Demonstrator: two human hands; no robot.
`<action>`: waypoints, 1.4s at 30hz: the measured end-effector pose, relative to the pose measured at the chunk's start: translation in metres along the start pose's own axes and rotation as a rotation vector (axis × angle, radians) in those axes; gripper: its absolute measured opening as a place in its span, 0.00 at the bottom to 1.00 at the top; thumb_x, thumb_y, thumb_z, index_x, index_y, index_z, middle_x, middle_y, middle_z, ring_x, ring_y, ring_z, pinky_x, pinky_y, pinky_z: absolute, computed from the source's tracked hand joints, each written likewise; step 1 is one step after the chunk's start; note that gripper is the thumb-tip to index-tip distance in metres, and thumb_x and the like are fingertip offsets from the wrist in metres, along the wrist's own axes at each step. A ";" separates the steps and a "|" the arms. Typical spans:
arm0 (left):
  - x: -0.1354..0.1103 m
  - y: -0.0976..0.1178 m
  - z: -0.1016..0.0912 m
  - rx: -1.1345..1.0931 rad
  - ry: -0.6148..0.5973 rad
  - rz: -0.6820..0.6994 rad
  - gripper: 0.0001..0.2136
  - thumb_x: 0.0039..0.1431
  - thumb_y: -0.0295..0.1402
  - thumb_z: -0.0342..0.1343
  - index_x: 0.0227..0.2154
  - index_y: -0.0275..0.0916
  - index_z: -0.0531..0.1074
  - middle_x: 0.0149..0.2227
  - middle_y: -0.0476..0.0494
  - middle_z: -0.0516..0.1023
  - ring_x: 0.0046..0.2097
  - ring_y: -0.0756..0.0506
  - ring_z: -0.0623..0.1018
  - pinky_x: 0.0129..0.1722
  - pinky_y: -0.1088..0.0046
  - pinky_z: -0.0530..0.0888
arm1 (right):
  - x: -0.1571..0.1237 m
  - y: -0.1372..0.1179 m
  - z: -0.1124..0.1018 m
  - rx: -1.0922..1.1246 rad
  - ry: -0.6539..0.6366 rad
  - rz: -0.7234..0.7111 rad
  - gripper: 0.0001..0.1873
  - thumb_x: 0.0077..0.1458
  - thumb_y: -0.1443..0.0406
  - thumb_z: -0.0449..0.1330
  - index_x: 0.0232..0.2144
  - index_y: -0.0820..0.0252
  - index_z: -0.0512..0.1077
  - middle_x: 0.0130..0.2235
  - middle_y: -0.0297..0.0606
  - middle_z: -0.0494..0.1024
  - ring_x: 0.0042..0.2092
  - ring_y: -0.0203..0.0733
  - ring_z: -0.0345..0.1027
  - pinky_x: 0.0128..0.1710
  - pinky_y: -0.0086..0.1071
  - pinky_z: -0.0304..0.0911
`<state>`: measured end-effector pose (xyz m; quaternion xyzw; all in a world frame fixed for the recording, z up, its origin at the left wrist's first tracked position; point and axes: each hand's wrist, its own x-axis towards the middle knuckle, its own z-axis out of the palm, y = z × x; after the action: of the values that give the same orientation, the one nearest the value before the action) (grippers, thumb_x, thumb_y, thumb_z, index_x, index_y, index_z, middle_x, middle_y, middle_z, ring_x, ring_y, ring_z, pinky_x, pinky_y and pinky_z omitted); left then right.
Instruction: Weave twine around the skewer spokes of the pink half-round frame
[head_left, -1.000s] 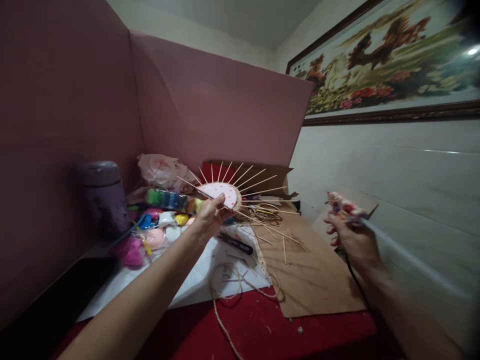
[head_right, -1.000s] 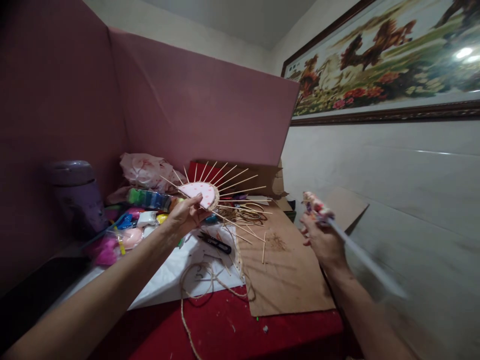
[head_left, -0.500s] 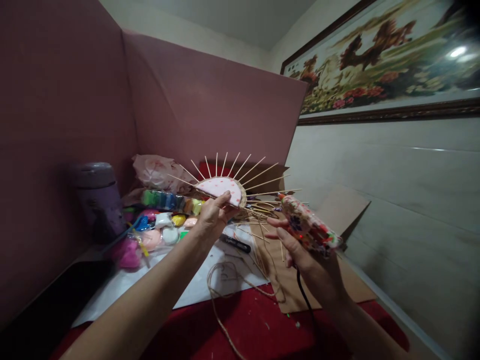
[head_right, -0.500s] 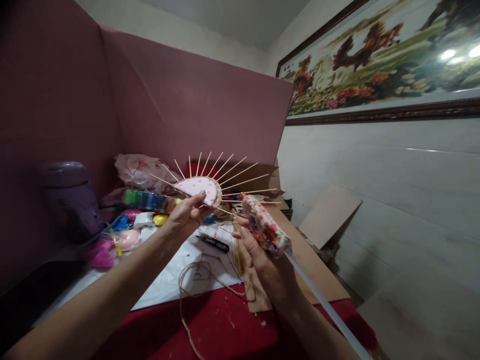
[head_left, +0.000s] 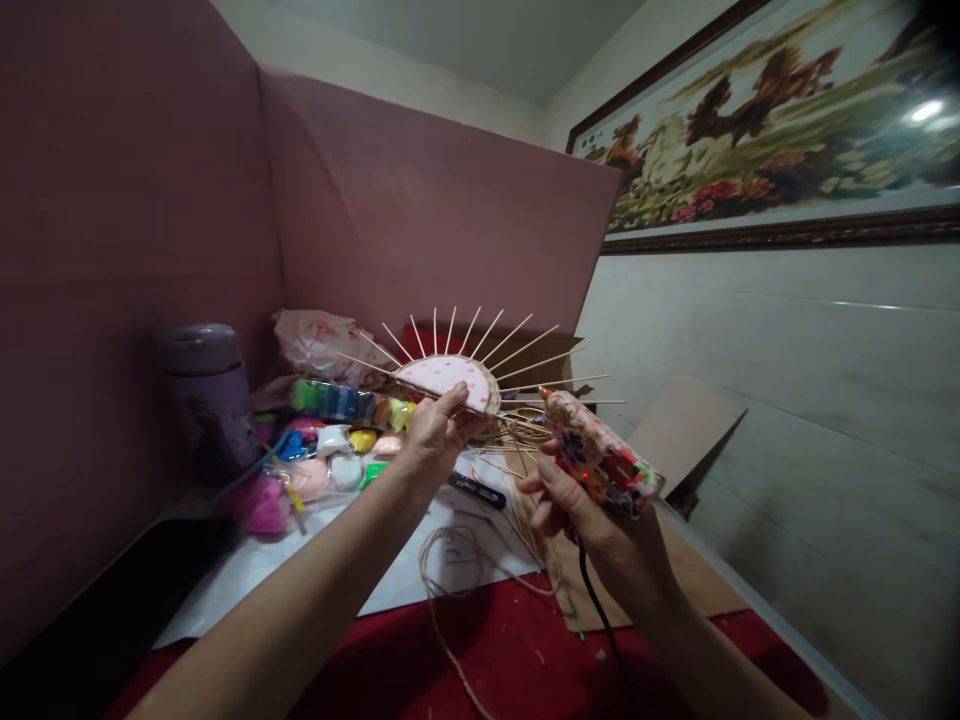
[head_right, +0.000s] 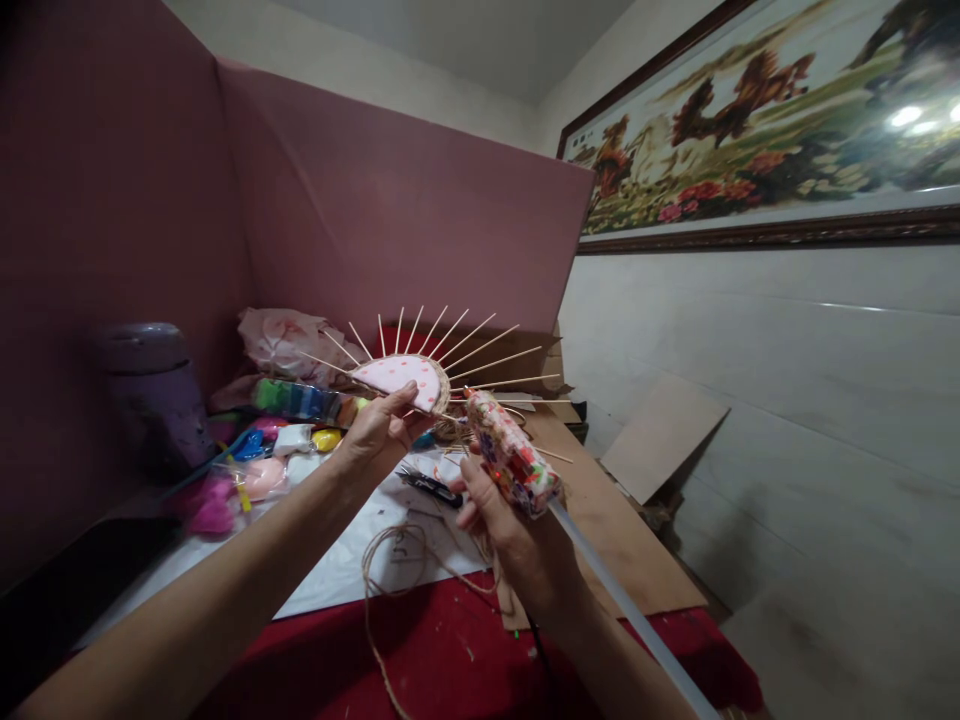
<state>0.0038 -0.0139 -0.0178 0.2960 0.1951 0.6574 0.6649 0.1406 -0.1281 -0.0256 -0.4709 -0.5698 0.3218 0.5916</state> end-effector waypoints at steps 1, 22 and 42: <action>0.000 0.000 0.000 -0.004 0.008 0.012 0.09 0.44 0.23 0.59 0.31 0.32 0.69 0.26 0.44 0.75 0.26 0.49 0.74 0.28 0.70 0.76 | -0.004 0.002 -0.002 0.009 0.004 0.022 0.14 0.48 0.55 0.60 0.31 0.60 0.70 0.24 0.34 0.74 0.20 0.32 0.63 0.19 0.26 0.60; -0.007 0.002 0.010 -0.022 0.019 0.138 0.11 0.43 0.25 0.60 0.29 0.35 0.65 0.24 0.50 0.74 0.25 0.51 0.74 0.33 0.65 0.75 | -0.012 0.033 0.001 0.119 -0.084 0.260 0.23 0.50 0.51 0.55 0.15 0.62 0.63 0.12 0.28 0.60 0.13 0.28 0.53 0.12 0.23 0.55; -0.007 0.000 0.011 -0.028 0.017 0.151 0.14 0.40 0.26 0.63 0.30 0.36 0.65 0.25 0.51 0.74 0.26 0.50 0.75 0.35 0.64 0.75 | -0.006 0.040 0.002 0.118 -0.026 0.240 0.23 0.51 0.51 0.54 0.15 0.63 0.64 0.12 0.28 0.61 0.14 0.27 0.52 0.14 0.23 0.53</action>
<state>0.0105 -0.0221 -0.0109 0.2946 0.1686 0.7109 0.6159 0.1439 -0.1193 -0.0649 -0.4959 -0.4972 0.4290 0.5682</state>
